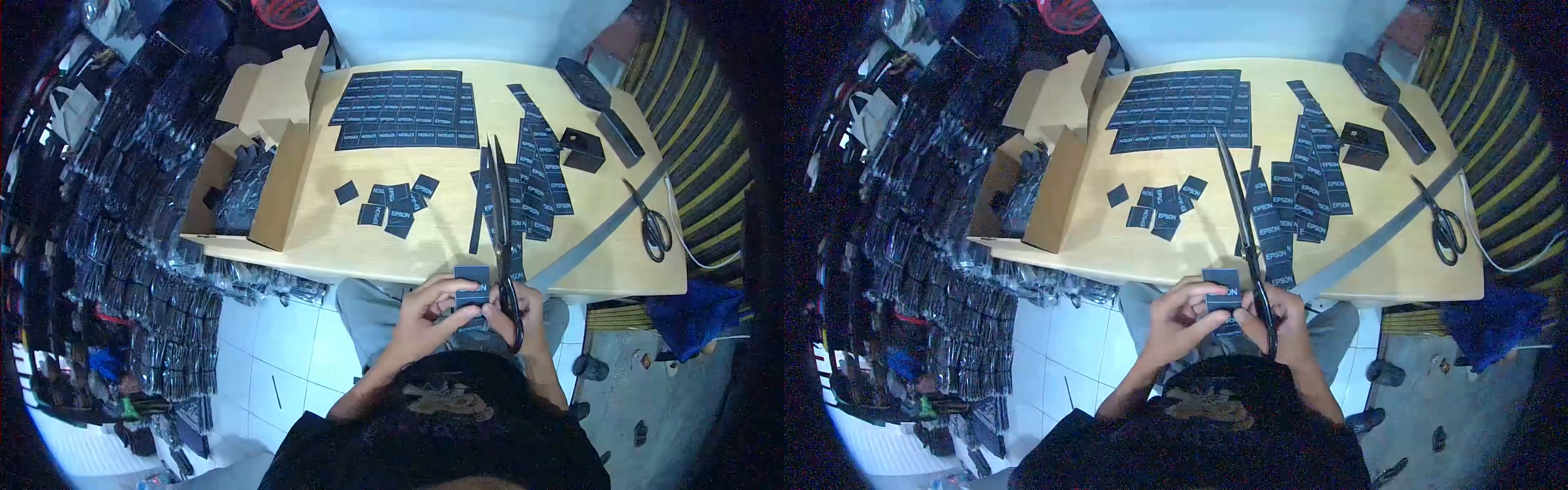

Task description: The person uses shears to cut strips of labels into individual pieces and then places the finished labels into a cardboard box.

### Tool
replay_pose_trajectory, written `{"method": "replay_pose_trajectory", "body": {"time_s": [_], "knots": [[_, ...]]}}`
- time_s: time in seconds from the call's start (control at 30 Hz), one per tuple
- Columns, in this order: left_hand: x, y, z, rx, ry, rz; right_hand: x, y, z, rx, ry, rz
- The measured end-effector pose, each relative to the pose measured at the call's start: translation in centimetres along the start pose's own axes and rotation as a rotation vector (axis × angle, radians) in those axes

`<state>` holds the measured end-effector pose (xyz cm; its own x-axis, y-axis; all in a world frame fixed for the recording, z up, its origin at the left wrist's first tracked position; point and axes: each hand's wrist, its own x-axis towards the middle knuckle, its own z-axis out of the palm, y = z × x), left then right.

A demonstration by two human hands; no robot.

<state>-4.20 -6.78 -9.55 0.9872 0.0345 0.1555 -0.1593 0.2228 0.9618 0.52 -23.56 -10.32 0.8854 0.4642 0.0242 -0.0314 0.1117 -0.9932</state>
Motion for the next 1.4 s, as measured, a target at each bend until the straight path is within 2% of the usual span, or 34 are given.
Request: {"method": "replay_pose_trajectory", "body": {"time_s": [0.1, 0.13, 0.17, 0.2, 0.23, 0.27, 0.3, 0.33, 0.37, 0.4, 0.43, 0.47, 0.53, 0.57, 0.6, 0.67, 0.7, 0.87, 0.93, 1.17, 1.4], "knots": [[0.5, 0.8, -0.6, 0.385, 0.111, 0.038, -0.4, -0.1, -1.1, -0.045, 0.001, -0.051], [0.8, 1.3, -0.8, 0.381, 0.106, 0.037, -0.7, -0.1, -1.8, -0.063, -0.015, -0.083], [1.0, 1.7, -1.0, 0.326, 0.15, 0.021, -1.2, -0.3, -2.8, -0.067, -0.052, 0.079], [1.3, 2.0, -1.5, 0.271, 0.194, 0.006, -1.6, -0.6, -3.5, -0.071, -0.046, 0.081], [1.8, 2.0, -2.4, 0.321, 0.169, 0.088, -1.9, -1.0, -4.0, -0.033, -0.078, 0.036], [2.0, 2.6, -2.7, 0.283, 0.167, 0.054, -2.4, -1.4, -4.6, 0.006, -0.112, -0.007], [2.2, 2.8, -3.3, 0.267, 0.145, 0.047, -3.1, -1.8, -5.6, -0.056, -0.151, 0.101], [2.5, 2.9, -3.8, 0.252, 0.125, 0.042, -3.5, -2.3, -6.9, -0.061, -0.152, 0.105], [2.8, 3.4, -4.0, 0.246, 0.128, 0.04, -3.6, -2.9, -8.3, -0.19, -0.265, 0.169], [3.1, 4.1, -4.0, 0.239, 0.094, 0.048, -3.7, -3.7, -8.9, -0.318, -0.377, 0.234], [3.3, 4.8, -4.0, 0.232, 0.059, 0.058, -3.4, -5.2, -9.0, -0.42, -0.44, 0.196], [3.5, 5.3, -4.2, 0.228, 0.059, 0.056, -3.2, -6.0, -9.4, -0.421, -0.439, 0.2], [3.7, 6.1, -4.6, 0.369, -0.092, 0.051, -2.9, -6.8, -10.0, -0.532, -0.618, 0.253], [3.8, 6.1, -5.0, 0.434, -0.139, 0.059, -2.7, -6.6, -9.8, -0.584, -0.61, 0.151], [4.0, 6.3, -4.9, 0.43, -0.145, 0.054, -2.4, -6.7, -9.8, -0.581, -0.604, 0.157], [4.3, 6.9, -4.4, 0.518, -0.251, -0.014, -1.5, -7.0, -10.0, -0.554, -0.724, 0.086], [4.4, 6.6, -4.5, 0.463, -0.297, -0.036, -1.1, -7.4, -9.8, -0.527, -0.751, 0.055], [5.0, 6.8, -3.6, 0.366, -0.333, -0.072, 0.3, -7.4, -9.6, -0.541, -0.808, -0.012], [5.1, 7.1, -3.5, 0.405, -0.341, -0.115, 0.5, -7.6, -9.5, -0.485, -0.847, 0.101], [5.5, 6.9, -3.3, 0.373, -0.377, -0.124, 0.7, -7.5, -9.4, -0.483, -0.847, 0.059], [5.9, 7.0, -3.6, 0.413, -0.413, -0.1, 0.7, -7.3, -9.5, -0.498, -0.854, 0.101]]}}
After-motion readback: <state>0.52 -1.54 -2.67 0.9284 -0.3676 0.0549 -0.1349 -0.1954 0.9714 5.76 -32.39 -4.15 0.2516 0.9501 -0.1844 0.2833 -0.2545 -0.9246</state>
